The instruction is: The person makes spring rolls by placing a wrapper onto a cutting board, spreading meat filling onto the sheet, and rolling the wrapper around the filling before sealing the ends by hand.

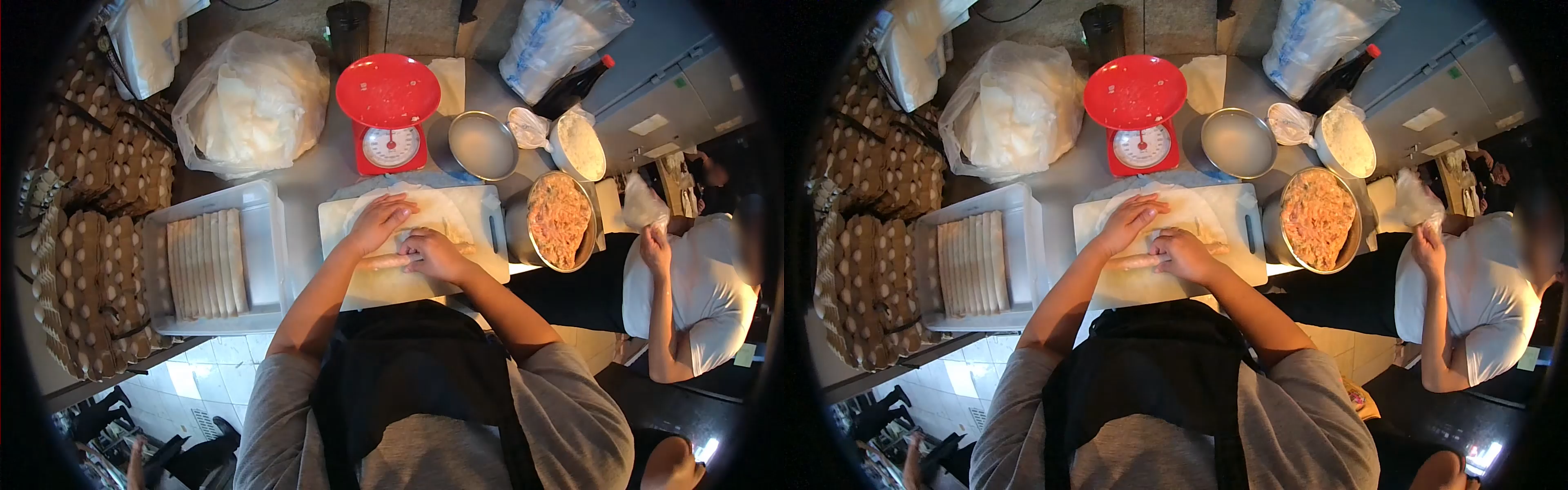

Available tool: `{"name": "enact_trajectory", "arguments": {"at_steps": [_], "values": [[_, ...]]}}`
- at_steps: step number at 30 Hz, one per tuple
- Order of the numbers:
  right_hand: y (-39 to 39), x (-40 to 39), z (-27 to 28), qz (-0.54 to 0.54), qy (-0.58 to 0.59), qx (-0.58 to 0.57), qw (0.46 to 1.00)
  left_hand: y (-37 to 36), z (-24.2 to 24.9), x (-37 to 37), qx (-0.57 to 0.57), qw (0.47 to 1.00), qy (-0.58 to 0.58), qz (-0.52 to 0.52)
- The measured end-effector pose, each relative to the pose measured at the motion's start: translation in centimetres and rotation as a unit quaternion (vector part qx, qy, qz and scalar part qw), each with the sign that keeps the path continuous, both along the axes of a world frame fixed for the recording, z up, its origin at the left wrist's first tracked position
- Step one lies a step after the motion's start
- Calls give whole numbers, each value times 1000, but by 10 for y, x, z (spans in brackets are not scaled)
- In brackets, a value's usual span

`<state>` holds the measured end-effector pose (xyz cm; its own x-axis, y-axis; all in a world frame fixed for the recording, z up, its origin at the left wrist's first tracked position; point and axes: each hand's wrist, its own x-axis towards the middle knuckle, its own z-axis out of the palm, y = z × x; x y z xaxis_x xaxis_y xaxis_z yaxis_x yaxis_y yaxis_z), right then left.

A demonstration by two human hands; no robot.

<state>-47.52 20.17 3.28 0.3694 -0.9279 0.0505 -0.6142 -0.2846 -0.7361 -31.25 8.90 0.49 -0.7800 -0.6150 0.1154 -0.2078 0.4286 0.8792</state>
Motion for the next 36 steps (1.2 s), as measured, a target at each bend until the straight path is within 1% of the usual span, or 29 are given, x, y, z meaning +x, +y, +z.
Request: {"name": "enact_trajectory", "arguments": {"at_steps": [2, 5, 8, 10, 11, 13, 16, 17, 19, 22, 26, 31, 34, 36], "values": [[-4, 4, 4, 15, -22, 0, 1000, -2, -2, 0, 15, 1000, 2, -1], [-3, 19, 4, -17, -31, -4, 999, -3, -3, 1, 47, 999, 4, 0], [-4, 20, -4, -17, -13, 18, 1000, -4, 1, 1, 65, 998, 4, -3], [-8, 30, 2, 0, -40, 8, 999, -4, 4, 2, 74, 997, 2, -7], [-10, 36, 3, 9, -53, 3, 999, -4, 6, 1, 92, 996, 5, -5], [-10, 47, -1, -1, -35, 15, 999, -4, 7, 2, 128, 992, 12, 0], [-8, 40, -1, 6, -32, 29, 999, -8, -2, 2, 80, 997, -12, -15], [-7, 32, 0, 11, -36, 32, 999, -8, -5, 2, 20, 999, -29, -34], [1, -7, -1, -9, 5, 50, 999, -1, 2, 4, -98, 991, -60, -72], [6, -54, 8, -14, 33, 71, 997, 14, 23, 9, -231, 965, -91, -83], [10, -63, 11, -12, 41, 75, 996, 11, 21, 6, -240, 962, -108, -77], [15, -61, 7, -21, 69, 78, 994, 13, 27, 6, -219, 966, -110, -80], [16, -62, 15, -21, 79, 56, 995, 22, 45, 8, -337, 938, -86, -12], [25, -65, 22, -36, 84, 39, 995, 37, 60, 20, -298, 947, -117, 0]]}}
